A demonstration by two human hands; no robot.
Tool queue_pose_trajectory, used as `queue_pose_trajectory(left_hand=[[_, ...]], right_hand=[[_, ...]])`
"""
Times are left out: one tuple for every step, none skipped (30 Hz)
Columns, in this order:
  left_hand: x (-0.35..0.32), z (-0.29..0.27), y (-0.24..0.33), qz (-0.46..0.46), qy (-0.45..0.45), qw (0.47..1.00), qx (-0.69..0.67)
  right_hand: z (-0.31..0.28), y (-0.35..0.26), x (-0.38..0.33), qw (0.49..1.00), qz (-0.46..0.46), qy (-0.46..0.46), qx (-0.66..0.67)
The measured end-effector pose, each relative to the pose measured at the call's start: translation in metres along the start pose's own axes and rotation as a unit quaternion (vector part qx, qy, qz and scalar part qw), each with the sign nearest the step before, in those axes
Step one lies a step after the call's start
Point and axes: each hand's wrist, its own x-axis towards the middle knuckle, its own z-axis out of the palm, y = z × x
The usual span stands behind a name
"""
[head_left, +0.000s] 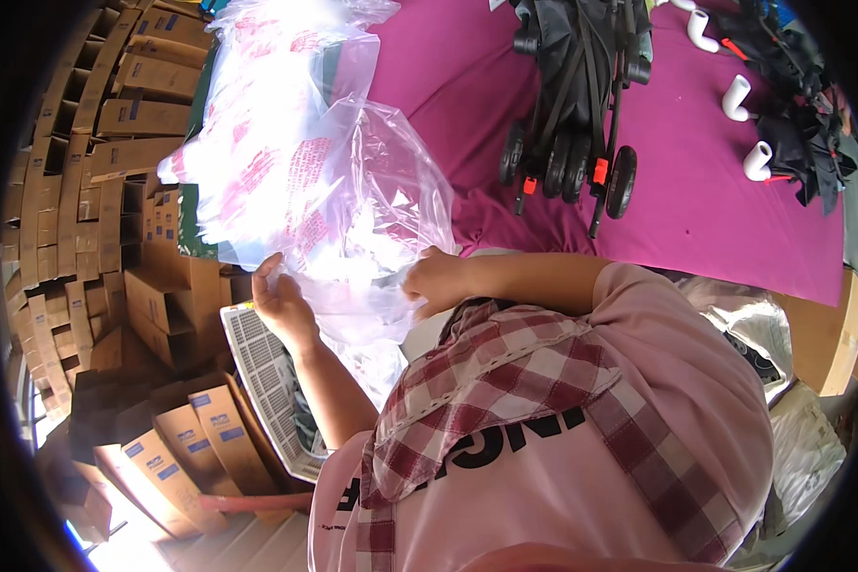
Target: The person assembles baby strollers by attaching wheels and fabric seats to stroller frames on a pink table. They repeatedly pick up wheels and seats, place them into plastic bags, and hand them to a coworker for further assembly.
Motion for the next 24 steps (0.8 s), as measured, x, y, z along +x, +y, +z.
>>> queue_pose_trajectory(left_hand=[[0.0,0.0,0.006,0.002,-0.004,1.0,0.018],[0.001,0.001,0.005,0.001,-0.011,1.0,0.021],[0.003,0.001,0.002,0.002,-0.022,0.999,0.025],[0.005,0.003,0.001,0.005,-0.036,0.999,0.029],[0.005,0.012,0.007,0.014,-0.053,0.998,0.029],[0.005,0.027,0.013,0.023,-0.077,0.996,0.026],[0.009,0.041,0.018,0.034,-0.103,0.994,0.024],[0.014,0.052,0.013,0.068,-0.143,0.986,0.045],[0.012,0.076,0.018,0.06,-0.162,0.985,0.007],[0.011,0.098,0.022,0.056,-0.198,0.979,0.003],[0.01,0.122,0.024,0.054,-0.234,0.971,-0.006],[0.005,0.147,0.028,0.049,-0.278,0.959,-0.011],[-0.001,0.166,0.029,0.041,-0.319,0.947,-0.013],[-0.003,0.182,0.024,0.023,-0.334,0.941,-0.041],[-0.006,0.197,0.033,0.006,-0.336,0.941,-0.05],[-0.01,0.212,0.042,0.005,-0.33,0.941,-0.074],[-0.011,0.222,0.051,0.006,-0.324,0.942,-0.092],[-0.011,0.23,0.062,-0.006,-0.323,0.94,-0.107],[-0.011,0.241,0.076,-0.016,-0.321,0.939,-0.12],[-0.009,0.251,0.087,-0.026,-0.319,0.939,-0.128],[-0.006,0.263,0.098,-0.041,-0.322,0.935,-0.141],[-0.002,0.276,0.11,-0.056,-0.326,0.931,-0.153],[-0.001,0.293,0.119,-0.073,-0.326,0.929,-0.161],[-0.001,0.307,0.123,-0.091,-0.319,0.929,-0.163]], right_hand=[[0.011,0.005,-0.007,0.998,0.018,-0.02,-0.055],[0.004,0.008,-0.016,0.999,0.028,-0.025,-0.025],[-0.003,0.012,-0.024,0.999,0.041,-0.026,0.005],[-0.007,0.014,-0.034,0.997,0.024,0.066,0.011],[-0.011,0.016,-0.042,0.987,0.009,0.16,0.013],[-0.011,0.019,-0.047,0.966,-0.035,0.257,-0.006],[-0.01,0.021,-0.05,0.973,-0.005,0.228,0.026],[-0.014,0.013,-0.054,0.979,0.026,0.193,0.059],[-0.016,0.009,-0.062,0.982,0.062,0.155,0.088],[-0.009,0.012,-0.067,0.987,0.124,0.048,0.095],[0.002,0.02,-0.084,0.985,0.146,0.039,0.086],[0.017,0.047,-0.095,0.982,0.166,-0.008,0.089],[0.029,0.063,-0.113,0.969,0.237,0.009,0.062],[0.036,0.071,-0.134,0.952,0.302,0.023,0.035],[0.033,0.077,-0.156,0.93,0.365,-0.003,0.031],[0.029,0.081,-0.182,0.904,0.426,-0.03,0.028],[0.015,0.071,-0.212,0.913,0.407,0.009,0.025],[-0.004,0.057,-0.242,0.922,0.384,0.048,0.023],[-0.017,0.05,-0.267,0.912,0.399,0.081,0.048],[-0.024,0.048,-0.288,0.902,0.41,0.114,0.076],[-0.028,0.049,-0.312,0.902,0.382,0.167,0.114],[-0.034,0.052,-0.329,0.896,0.354,0.221,0.153],[-0.052,0.054,-0.341,0.875,0.36,0.236,0.222],[-0.072,0.055,-0.352,0.852,0.362,0.247,0.286]])
